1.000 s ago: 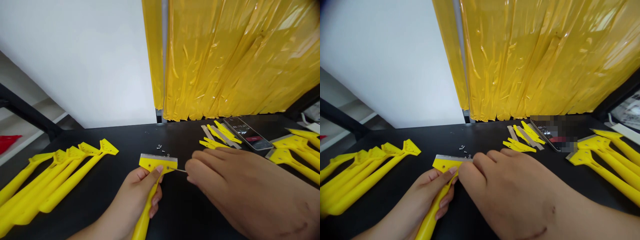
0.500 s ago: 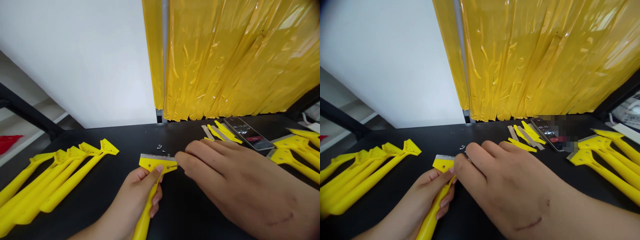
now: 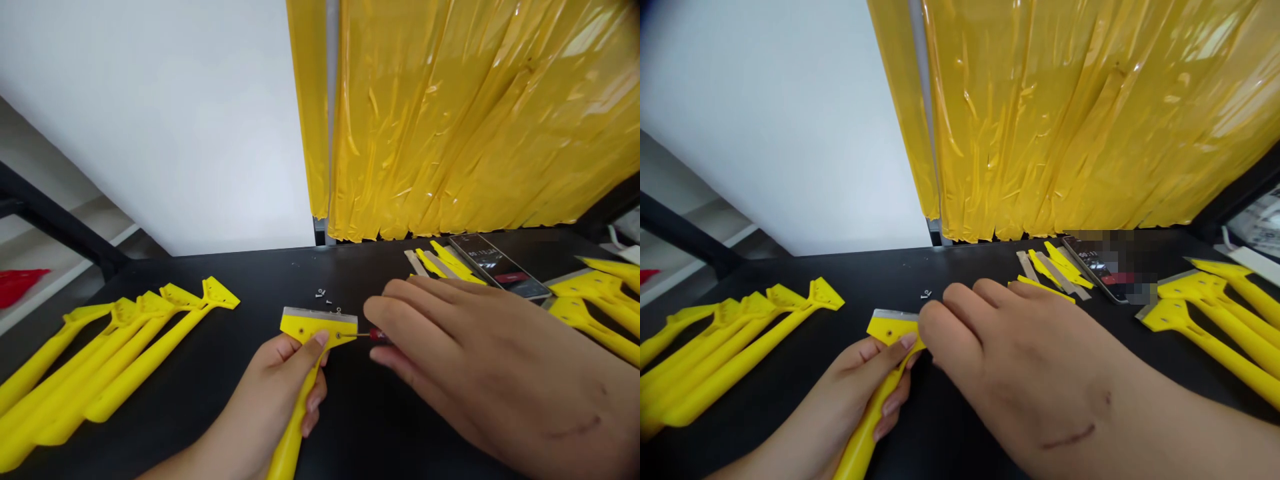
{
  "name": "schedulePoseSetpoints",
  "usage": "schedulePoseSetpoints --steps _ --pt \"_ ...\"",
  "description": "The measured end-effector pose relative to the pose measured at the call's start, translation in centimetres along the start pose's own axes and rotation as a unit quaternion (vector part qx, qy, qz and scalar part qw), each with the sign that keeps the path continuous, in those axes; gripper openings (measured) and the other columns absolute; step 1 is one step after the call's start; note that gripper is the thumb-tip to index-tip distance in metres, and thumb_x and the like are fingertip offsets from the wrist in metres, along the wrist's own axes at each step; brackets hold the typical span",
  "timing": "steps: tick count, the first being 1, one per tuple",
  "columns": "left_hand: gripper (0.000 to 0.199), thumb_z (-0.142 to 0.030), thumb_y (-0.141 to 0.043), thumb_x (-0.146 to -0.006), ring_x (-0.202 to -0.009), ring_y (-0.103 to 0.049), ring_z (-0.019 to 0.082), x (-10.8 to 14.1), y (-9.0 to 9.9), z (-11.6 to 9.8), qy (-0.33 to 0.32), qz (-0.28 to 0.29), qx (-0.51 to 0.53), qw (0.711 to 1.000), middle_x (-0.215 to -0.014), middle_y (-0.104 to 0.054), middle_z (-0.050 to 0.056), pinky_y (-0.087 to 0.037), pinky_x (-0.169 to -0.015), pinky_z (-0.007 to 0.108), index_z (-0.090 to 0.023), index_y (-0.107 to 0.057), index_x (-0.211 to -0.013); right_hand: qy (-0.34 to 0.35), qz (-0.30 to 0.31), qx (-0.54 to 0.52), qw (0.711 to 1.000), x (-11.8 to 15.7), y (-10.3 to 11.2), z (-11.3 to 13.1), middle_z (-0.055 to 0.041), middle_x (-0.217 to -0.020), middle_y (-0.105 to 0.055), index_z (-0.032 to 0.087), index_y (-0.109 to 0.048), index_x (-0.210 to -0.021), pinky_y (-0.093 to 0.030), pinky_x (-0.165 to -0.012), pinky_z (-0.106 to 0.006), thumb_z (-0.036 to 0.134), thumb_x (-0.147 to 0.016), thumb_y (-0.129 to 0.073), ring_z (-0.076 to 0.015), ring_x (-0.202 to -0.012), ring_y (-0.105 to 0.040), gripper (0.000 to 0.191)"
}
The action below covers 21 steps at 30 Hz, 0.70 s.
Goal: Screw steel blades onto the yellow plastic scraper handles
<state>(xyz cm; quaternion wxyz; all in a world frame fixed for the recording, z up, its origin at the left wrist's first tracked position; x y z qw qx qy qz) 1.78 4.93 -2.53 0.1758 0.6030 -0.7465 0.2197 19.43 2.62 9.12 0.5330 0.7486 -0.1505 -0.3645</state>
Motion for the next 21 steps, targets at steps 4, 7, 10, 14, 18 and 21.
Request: schedulePoseSetpoints --steps 4,7,10,14,18,21 --pt "0.041 -0.058 -0.07 -0.087 -0.037 -0.037 0.009 0.1 0.0 -0.2 -0.008 -0.008 -0.002 1.0 -0.046 -0.047 -0.007 -0.027 -0.042 0.022 -0.022 -0.054 -0.076 0.004 0.008 -0.003 1.0 -0.1 -0.3 -0.1 0.0048 -0.069 -0.054 0.025 -0.049 -0.085 -0.025 -0.059 -0.037 0.019 -0.086 -0.068 -0.0189 -0.054 -0.05 0.02" --pt "0.041 -0.057 -0.071 -0.086 -0.037 -0.037 0.009 0.2 0.0 -0.5 -0.015 -0.011 -0.007 1.0 -0.046 -0.048 -0.007 -0.028 -0.042 0.022 -0.021 -0.055 -0.077 -0.001 0.001 -0.001 1.0 -0.2 -0.2 -0.4 0.0048 -0.071 -0.056 0.025 -0.051 -0.085 -0.025 -0.058 -0.037 0.02 -0.087 -0.071 -0.0194 -0.056 -0.052 0.02" --pt "0.042 -0.059 -0.071 -0.085 -0.038 -0.04 0.01 0.4 0.0 -0.7 -0.02 -0.027 -0.015 0.999 -0.047 -0.049 -0.006 -0.029 -0.042 0.023 -0.022 -0.054 -0.076 0.007 0.001 -0.022 1.0 -0.3 0.0 -0.6 0.0042 -0.076 -0.06 0.025 -0.055 -0.089 -0.029 -0.06 -0.037 0.016 -0.088 -0.069 -0.0196 -0.062 -0.055 0.017" --pt "0.044 -0.058 -0.072 -0.084 -0.039 -0.04 0.01 0.9 0.2 -0.9 -0.038 -0.043 -0.042 0.997 -0.048 -0.05 -0.005 -0.031 -0.043 0.024 -0.022 -0.052 -0.069 0.008 -0.009 -0.046 0.999 -0.1 0.5 -0.7 0.004 -0.075 -0.061 0.025 -0.057 -0.087 -0.03 -0.06 -0.036 0.018 -0.092 -0.067 -0.0193 -0.063 -0.055 0.013" --pt "0.051 -0.058 -0.068 -0.088 -0.04 -0.04 0.01 1.1 0.3 -1.2 -0.058 -0.04 -0.082 0.994 -0.046 -0.048 -0.004 -0.031 -0.045 0.025 -0.022 -0.048 -0.057 0.0 -0.026 -0.038 0.999 0.2 0.7 -0.1 0.0045 -0.068 -0.058 0.025 -0.056 -0.082 -0.028 -0.057 -0.037 0.019 -0.096 -0.063 -0.0182 -0.055 -0.051 0.017" --pt "0.053 -0.058 -0.067 -0.088 -0.041 -0.041 0.01 1.0 0.3 -1.6 -0.066 -0.032 -0.09 0.993 -0.046 -0.048 -0.003 -0.031 -0.046 0.025 -0.022 -0.048 -0.055 -0.013 -0.042 -0.032 0.999 0.2 0.7 0.2 0.0045 -0.064 -0.056 0.025 -0.055 -0.079 -0.026 -0.054 -0.038 0.019 -0.098 -0.061 -0.0174 -0.05 -0.048 0.02"
Point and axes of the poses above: each hand's wrist, its own x-axis away from the middle knuckle, its own y-axis out of the back of the hand, z = x × y, the point moved 5 cm from there along -x, towards the middle knuckle
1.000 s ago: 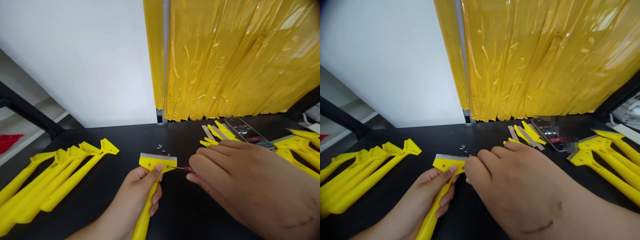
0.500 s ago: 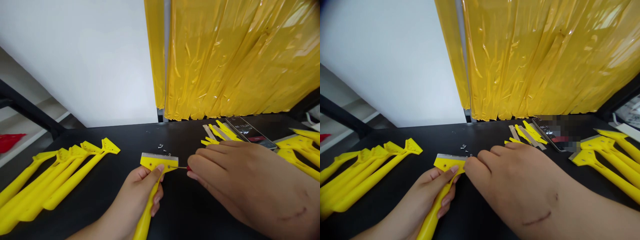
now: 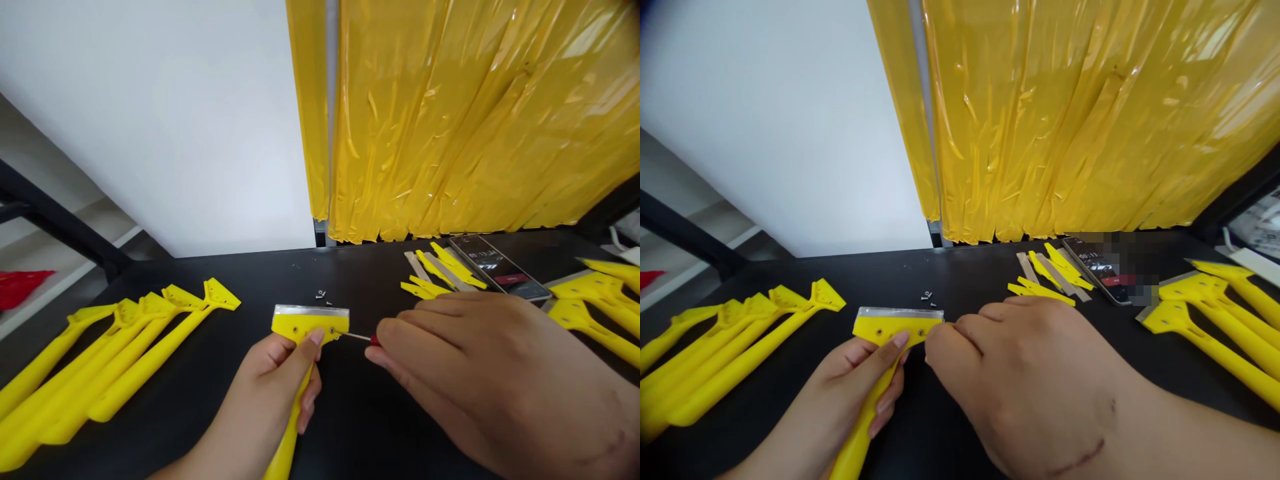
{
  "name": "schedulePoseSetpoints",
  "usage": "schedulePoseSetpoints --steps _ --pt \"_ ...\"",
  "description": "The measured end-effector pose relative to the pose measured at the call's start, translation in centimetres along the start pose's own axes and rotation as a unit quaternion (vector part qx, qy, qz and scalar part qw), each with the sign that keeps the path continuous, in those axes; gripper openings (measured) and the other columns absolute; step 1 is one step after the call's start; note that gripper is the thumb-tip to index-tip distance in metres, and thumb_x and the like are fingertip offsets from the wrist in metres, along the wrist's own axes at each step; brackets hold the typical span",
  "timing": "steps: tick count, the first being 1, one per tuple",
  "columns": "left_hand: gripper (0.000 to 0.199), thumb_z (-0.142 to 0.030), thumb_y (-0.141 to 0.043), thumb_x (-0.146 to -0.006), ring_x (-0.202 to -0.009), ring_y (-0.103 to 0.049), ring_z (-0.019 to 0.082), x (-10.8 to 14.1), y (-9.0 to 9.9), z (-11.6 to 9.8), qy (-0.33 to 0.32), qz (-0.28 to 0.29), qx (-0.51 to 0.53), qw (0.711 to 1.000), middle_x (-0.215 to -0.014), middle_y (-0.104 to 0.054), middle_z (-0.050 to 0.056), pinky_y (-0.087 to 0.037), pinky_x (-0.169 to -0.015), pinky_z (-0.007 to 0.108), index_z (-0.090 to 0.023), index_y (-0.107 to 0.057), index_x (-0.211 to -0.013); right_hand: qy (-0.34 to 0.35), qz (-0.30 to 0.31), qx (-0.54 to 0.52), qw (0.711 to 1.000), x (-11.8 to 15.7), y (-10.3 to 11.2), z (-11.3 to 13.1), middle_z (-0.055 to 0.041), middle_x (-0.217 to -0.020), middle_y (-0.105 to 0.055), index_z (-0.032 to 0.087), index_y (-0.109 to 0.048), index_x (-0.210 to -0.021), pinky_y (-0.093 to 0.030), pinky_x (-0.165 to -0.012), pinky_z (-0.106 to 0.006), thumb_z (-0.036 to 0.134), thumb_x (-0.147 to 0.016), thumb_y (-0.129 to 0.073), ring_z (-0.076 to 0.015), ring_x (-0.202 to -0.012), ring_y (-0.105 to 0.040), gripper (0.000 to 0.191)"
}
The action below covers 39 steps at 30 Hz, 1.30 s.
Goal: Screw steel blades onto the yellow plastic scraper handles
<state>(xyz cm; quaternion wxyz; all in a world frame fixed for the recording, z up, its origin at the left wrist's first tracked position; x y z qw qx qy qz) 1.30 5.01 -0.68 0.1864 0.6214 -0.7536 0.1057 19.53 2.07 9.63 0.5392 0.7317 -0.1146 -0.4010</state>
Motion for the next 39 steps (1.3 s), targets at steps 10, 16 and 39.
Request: schedulePoseSetpoints --steps 10,16,39 --pt "0.03 -0.049 -0.065 -0.092 -0.047 -0.043 0.012 -1.1 0.2 0.2 0.032 0.015 0.137 0.99 -0.055 -0.055 -0.003 -0.034 -0.048 0.024 -0.019 -0.062 -0.087 -0.123 -0.083 -0.237 0.96 -0.4 2.5 -3.2 0.0082 -0.084 -0.072 0.03 -0.064 -0.101 -0.045 -0.058 -0.024 0.021 -0.098 -0.065 -0.0097 -0.064 -0.064 0.01" --pt "0.028 -0.043 -0.053 -0.101 -0.054 -0.048 0.014 -1.3 0.3 -0.2 -0.007 0.014 0.16 0.987 -0.064 -0.062 0.0 -0.042 -0.049 0.024 -0.019 -0.066 -0.097 -0.111 -0.054 -0.252 0.96 -0.5 1.1 -3.1 -0.002 -0.098 -0.068 0.024 -0.061 -0.107 -0.051 -0.075 -0.03 0.01 -0.097 -0.054 -0.0178 -0.088 -0.064 0.019" --pt "0.02 -0.038 -0.061 -0.101 -0.059 -0.058 0.013 -0.5 0.5 -1.9 -0.057 0.005 0.219 0.974 -0.079 -0.074 0.004 -0.048 -0.048 0.02 -0.019 -0.067 -0.103 -0.037 0.197 -0.129 0.971 0.3 -11.1 -1.8 -0.007 -0.097 -0.073 0.017 -0.07 -0.103 -0.048 -0.076 -0.037 0.015 -0.098 -0.052 -0.0232 -0.085 -0.067 0.019"
Point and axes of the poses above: each hand's wrist, its own x-axis away from the middle knuckle, its own y-axis out of the back of the hand, z = x × y, the point moved 5 cm from there along -x, towards the middle knuckle
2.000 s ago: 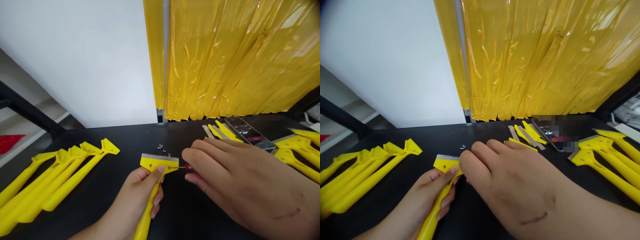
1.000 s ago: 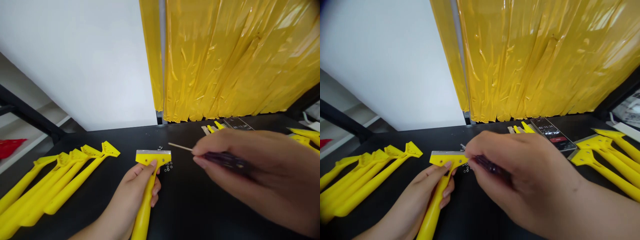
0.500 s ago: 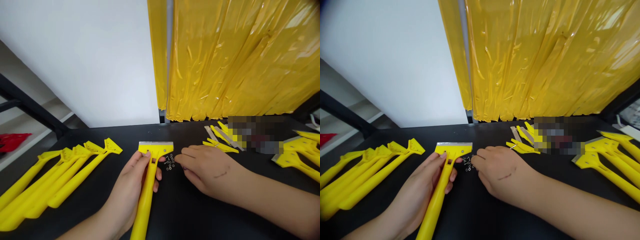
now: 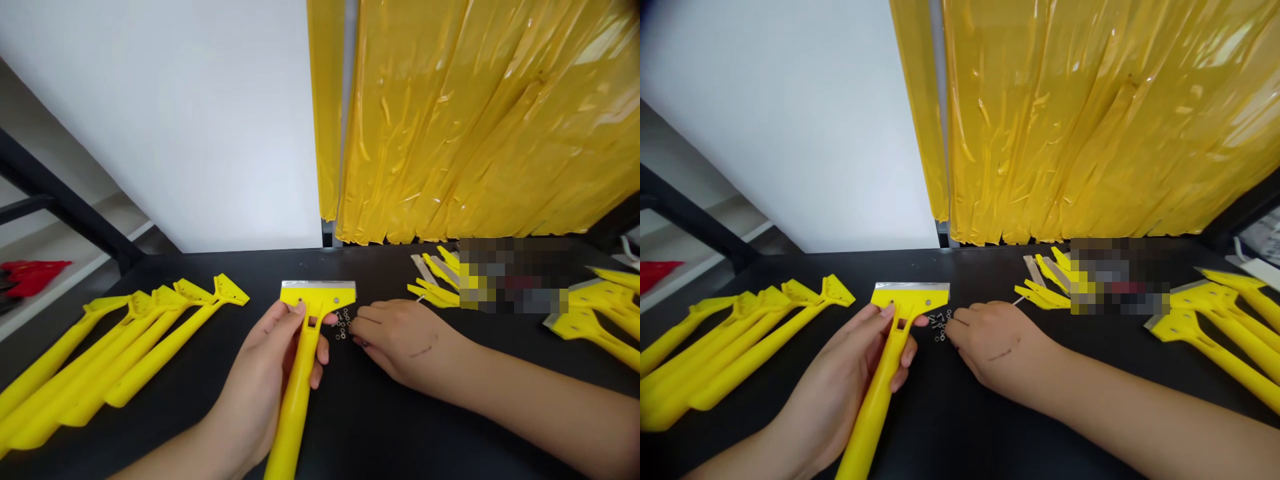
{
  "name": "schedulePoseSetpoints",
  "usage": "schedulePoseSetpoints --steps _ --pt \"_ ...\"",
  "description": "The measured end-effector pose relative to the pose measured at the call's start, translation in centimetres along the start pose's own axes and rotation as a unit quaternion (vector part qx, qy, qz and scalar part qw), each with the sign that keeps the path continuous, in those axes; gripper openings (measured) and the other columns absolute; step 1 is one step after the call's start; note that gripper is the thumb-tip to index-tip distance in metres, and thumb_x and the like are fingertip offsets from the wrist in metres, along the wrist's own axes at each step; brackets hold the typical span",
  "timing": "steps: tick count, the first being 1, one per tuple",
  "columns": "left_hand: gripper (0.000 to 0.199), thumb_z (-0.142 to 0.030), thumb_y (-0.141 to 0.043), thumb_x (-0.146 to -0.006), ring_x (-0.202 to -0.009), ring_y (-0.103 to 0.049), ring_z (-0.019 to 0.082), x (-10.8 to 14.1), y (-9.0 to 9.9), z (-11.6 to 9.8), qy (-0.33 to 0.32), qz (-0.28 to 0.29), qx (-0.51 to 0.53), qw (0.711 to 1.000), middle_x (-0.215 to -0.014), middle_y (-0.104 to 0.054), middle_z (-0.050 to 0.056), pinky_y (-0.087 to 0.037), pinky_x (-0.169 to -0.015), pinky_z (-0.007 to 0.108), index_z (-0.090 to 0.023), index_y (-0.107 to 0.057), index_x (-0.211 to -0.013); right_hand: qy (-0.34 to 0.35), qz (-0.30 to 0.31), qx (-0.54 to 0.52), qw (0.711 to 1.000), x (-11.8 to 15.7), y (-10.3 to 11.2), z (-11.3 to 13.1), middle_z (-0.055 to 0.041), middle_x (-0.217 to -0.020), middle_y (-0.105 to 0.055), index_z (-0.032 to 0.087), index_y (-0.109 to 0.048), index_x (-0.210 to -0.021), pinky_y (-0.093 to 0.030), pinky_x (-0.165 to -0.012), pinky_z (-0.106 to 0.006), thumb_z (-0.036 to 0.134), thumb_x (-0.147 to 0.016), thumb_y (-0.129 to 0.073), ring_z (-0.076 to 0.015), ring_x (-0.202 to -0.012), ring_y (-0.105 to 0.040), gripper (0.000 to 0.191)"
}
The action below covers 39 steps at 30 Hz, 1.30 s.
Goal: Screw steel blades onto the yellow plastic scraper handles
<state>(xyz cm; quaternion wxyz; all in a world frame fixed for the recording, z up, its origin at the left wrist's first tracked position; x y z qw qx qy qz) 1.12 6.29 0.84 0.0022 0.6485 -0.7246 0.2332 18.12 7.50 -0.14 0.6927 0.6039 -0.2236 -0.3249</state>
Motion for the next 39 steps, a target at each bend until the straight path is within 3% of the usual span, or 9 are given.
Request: schedulePoseSetpoints --steps 6,8,12,14,18,21,27,32,39 --pt "0.031 -0.049 -0.064 -0.098 -0.038 -0.049 0.011 2.5 -1.8 1.4 0.108 0.162 -0.005 0.981 -0.055 -0.07 0.006 -0.038 -0.038 0.019 -0.019 -0.069 -0.099 -0.042 -0.001 -0.074 0.996 -0.5 -0.2 -0.5 -0.0093 -0.091 -0.075 0.017 -0.07 -0.094 -0.049 -0.071 -0.035 0.019 -0.086 -0.069 -0.0244 -0.077 -0.07 0.008" --pt "0.028 -0.047 -0.066 -0.097 -0.04 -0.05 0.01 3.1 -2.0 1.6 0.136 0.166 -0.021 0.976 -0.061 -0.073 0.008 -0.038 -0.039 0.018 -0.019 -0.07 -0.1 -0.048 -0.004 -0.122 0.991 -0.3 0.5 -0.6 -0.0067 -0.09 -0.074 0.018 -0.069 -0.092 -0.049 -0.071 -0.034 0.02 -0.084 -0.071 -0.0229 -0.077 -0.069 0.008" --pt "0.027 -0.045 -0.076 -0.089 -0.045 -0.056 0.01 3.2 -2.4 1.3 0.127 0.163 -0.027 0.978 -0.08 -0.079 0.011 -0.04 -0.038 0.017 -0.019 -0.072 -0.095 -0.095 -0.017 -0.251 0.963 0.3 2.5 -1.0 -0.0023 -0.092 -0.074 0.02 -0.068 -0.099 -0.05 -0.067 -0.026 0.03 -0.103 -0.051 -0.0168 -0.08 -0.069 0.02" --pt "0.029 -0.046 -0.08 -0.085 -0.047 -0.06 0.011 3.0 -2.5 1.4 0.112 0.161 -0.029 0.98 -0.085 -0.08 0.013 -0.04 -0.038 0.017 -0.018 -0.073 -0.09 -0.135 0.0 -0.375 0.917 0.5 3.0 -1.3 -0.0006 -0.086 -0.074 0.02 -0.069 -0.097 -0.048 -0.062 -0.023 0.039 -0.105 -0.051 -0.0141 -0.074 -0.067 0.027" --pt "0.031 -0.048 -0.077 -0.088 -0.047 -0.059 0.012 2.4 -2.2 2.0 0.104 0.154 -0.058 0.981 -0.063 -0.073 0.006 -0.043 -0.04 0.018 -0.017 -0.075 -0.09 -0.196 0.057 -0.651 0.731 0.8 2.2 -1.3 0.0009 -0.077 -0.069 0.019 -0.072 -0.09 -0.039 -0.056 -0.021 0.042 -0.09 -0.076 -0.0101 -0.062 -0.056 0.024" --pt "0.031 -0.047 -0.076 -0.09 -0.05 -0.061 0.012 1.9 -1.9 1.9 0.081 0.145 -0.063 0.984 -0.07 -0.072 0.005 -0.046 -0.041 0.018 -0.017 -0.074 -0.092 -0.191 0.056 -0.709 0.677 0.7 1.9 -1.5 -0.0013 -0.077 -0.069 0.017 -0.075 -0.093 -0.034 -0.055 -0.022 0.044 -0.086 -0.08 -0.0094 -0.06 -0.052 0.029" --pt "0.028 -0.037 -0.074 -0.093 -0.053 -0.067 0.012 1.3 -1.7 1.2 0.047 0.15 -0.035 0.987 -0.088 -0.067 0.0 -0.048 -0.042 0.017 -0.026 -0.063 -0.117 -0.185 0.041 -0.732 0.654 0.8 1.3 -1.8 -0.0023 -0.082 -0.07 0.016 -0.081 -0.103 -0.037 -0.06 -0.023 0.045 -0.086 -0.081 -0.0098 -0.064 -0.053 0.033" --pt "0.037 -0.035 -0.072 -0.096 -0.054 -0.07 0.013 0.9 -1.7 1.6 0.049 0.189 -0.009 0.981 -0.096 -0.065 -0.001 -0.05 -0.041 0.018 -0.033 -0.056 -0.129 -0.18 0.034 -0.773 0.607 0.6 1.0 -1.6 -0.006 -0.094 -0.076 0.018 -0.082 -0.107 -0.046 -0.071 -0.026 0.041 -0.083 -0.083 -0.016 -0.079 -0.066 0.033" --pt "0.036 -0.033 -0.07 -0.097 -0.054 -0.07 0.012 0.9 -1.5 2.0 0.055 0.2 0.009 0.978 -0.096 -0.065 -0.001 -0.051 -0.041 0.017 -0.033 -0.056 -0.13 -0.183 0.041 -0.76 0.622 0.6 0.9 -1.8 -0.0048 -0.088 -0.075 0.016 -0.081 -0.105 -0.044 -0.067 -0.025 0.044 -0.085 -0.081 -0.0138 -0.073 -0.063 0.034"
Point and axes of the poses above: each hand's wrist, its own x-axis away from the middle knuckle, its own y-axis out of the back of the hand, z = x × y, the point moved 5 cm from there along -x, towards the middle knuckle
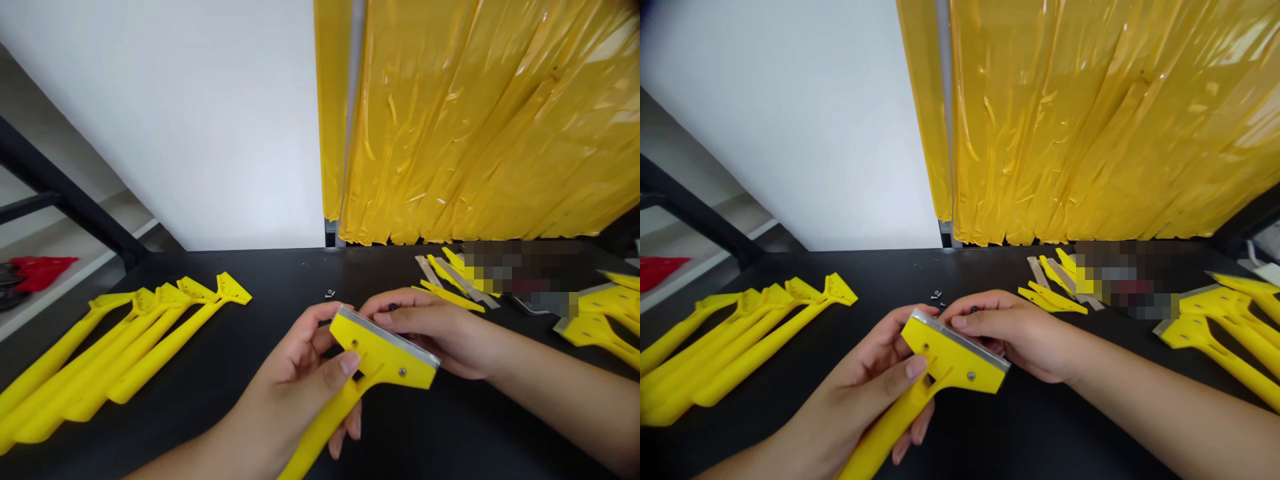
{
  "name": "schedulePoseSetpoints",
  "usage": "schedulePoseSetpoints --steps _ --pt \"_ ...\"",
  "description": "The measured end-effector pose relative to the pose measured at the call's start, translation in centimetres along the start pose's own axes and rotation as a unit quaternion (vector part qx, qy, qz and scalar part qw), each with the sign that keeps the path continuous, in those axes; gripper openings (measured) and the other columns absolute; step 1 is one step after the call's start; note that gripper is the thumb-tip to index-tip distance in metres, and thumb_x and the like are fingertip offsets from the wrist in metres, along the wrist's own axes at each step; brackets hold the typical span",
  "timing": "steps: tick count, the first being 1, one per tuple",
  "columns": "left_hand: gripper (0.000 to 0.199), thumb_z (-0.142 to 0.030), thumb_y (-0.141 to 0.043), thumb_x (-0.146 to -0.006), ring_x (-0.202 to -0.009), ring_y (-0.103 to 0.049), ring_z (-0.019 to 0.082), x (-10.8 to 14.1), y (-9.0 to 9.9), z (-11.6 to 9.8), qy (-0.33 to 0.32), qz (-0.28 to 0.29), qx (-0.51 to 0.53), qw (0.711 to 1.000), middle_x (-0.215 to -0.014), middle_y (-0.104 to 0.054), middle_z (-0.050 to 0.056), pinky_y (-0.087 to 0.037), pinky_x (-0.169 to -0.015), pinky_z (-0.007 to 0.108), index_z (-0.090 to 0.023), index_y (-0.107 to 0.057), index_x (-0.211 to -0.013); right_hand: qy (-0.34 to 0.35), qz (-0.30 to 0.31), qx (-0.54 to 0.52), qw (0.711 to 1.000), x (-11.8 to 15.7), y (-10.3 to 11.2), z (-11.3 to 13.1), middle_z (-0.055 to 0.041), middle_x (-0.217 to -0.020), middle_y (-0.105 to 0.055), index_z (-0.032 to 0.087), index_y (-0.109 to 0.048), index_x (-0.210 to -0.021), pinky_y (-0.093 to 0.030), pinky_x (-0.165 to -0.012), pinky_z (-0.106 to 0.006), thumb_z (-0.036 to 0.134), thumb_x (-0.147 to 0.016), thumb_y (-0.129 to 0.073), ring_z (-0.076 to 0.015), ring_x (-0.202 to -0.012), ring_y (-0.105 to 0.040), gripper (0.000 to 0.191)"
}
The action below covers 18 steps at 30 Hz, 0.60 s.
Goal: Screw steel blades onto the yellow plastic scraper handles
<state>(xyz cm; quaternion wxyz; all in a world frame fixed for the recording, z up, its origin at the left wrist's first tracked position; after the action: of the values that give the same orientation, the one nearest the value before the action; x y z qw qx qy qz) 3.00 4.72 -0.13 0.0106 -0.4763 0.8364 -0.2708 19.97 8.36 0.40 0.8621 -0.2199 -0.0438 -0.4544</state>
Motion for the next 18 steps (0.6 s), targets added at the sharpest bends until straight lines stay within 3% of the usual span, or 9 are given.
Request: schedulePoseSetpoints --steps 6,9,12,15,18 --pt "0.02 -0.035 -0.071 -0.096 -0.053 -0.068 0.013 0.1 -0.1 -0.5 -0.024 -0.02 -0.017 0.999 -0.083 -0.069 0.0 -0.05 -0.041 0.017 -0.026 -0.065 -0.113 0.007 -0.003 0.018 1.0 0.1 0.0 0.1 -0.0055 -0.093 -0.073 0.017 -0.08 -0.105 -0.045 -0.069 -0.025 0.046 -0.084 -0.08 -0.0143 -0.077 -0.063 0.036" --pt "0.013 -0.035 -0.067 -0.099 -0.051 -0.066 0.012 0.4 0.0 -0.9 -0.025 -0.062 -0.046 0.997 -0.071 -0.072 0.001 -0.05 -0.044 0.018 -0.022 -0.065 -0.102 0.015 -0.012 0.057 0.998 0.0 0.1 0.2 -0.0025 -0.078 -0.063 0.015 -0.077 -0.107 -0.038 -0.057 -0.025 0.052 -0.089 -0.073 -0.0115 -0.062 -0.05 0.042" --pt "0.017 -0.039 -0.062 -0.102 -0.048 -0.062 0.011 0.4 0.8 -1.5 -0.021 -0.122 -0.057 0.991 -0.068 -0.075 0.003 -0.051 -0.048 0.019 -0.022 -0.064 -0.1 0.065 -0.057 0.113 0.99 -0.2 0.8 1.1 0.0035 -0.071 -0.046 0.017 -0.07 -0.105 -0.03 -0.051 -0.025 0.057 -0.098 -0.058 -0.0099 -0.056 -0.036 0.043" --pt "0.017 -0.039 -0.066 -0.1 -0.056 -0.065 0.013 -0.1 2.1 -2.2 -0.04 -0.184 -0.04 0.981 -0.073 -0.076 0.003 -0.054 -0.051 0.021 -0.023 -0.063 -0.097 0.155 -0.137 0.197 0.958 -0.1 1.7 2.5 0.0013 -0.079 -0.049 0.02 -0.065 -0.103 -0.04 -0.062 -0.029 0.056 -0.105 -0.045 -0.0144 -0.067 -0.048 0.041" --pt "0.015 -0.036 -0.072 -0.096 -0.069 -0.069 0.017 -0.6 3.3 -2.7 -0.076 -0.227 -0.028 0.97 -0.078 -0.072 -0.001 -0.056 -0.053 0.023 -0.024 -0.064 -0.092 0.233 -0.207 0.317 0.896 0.5 2.1 3.6 -0.0003 -0.084 -0.054 0.023 -0.063 -0.098 -0.04 -0.075 -0.033 0.049 -0.108 -0.046 -0.0172 -0.08 -0.052 0.033"
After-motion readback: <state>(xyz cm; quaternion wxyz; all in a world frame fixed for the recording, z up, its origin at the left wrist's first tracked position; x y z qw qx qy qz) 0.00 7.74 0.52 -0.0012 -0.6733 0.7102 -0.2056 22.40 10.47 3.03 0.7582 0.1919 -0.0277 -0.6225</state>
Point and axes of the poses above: each hand's wrist, its own x-axis away from the middle knuckle, its own y-axis out of the back of the hand, z = x × y, the point moved 5 cm from there along -x, towards the middle knuckle
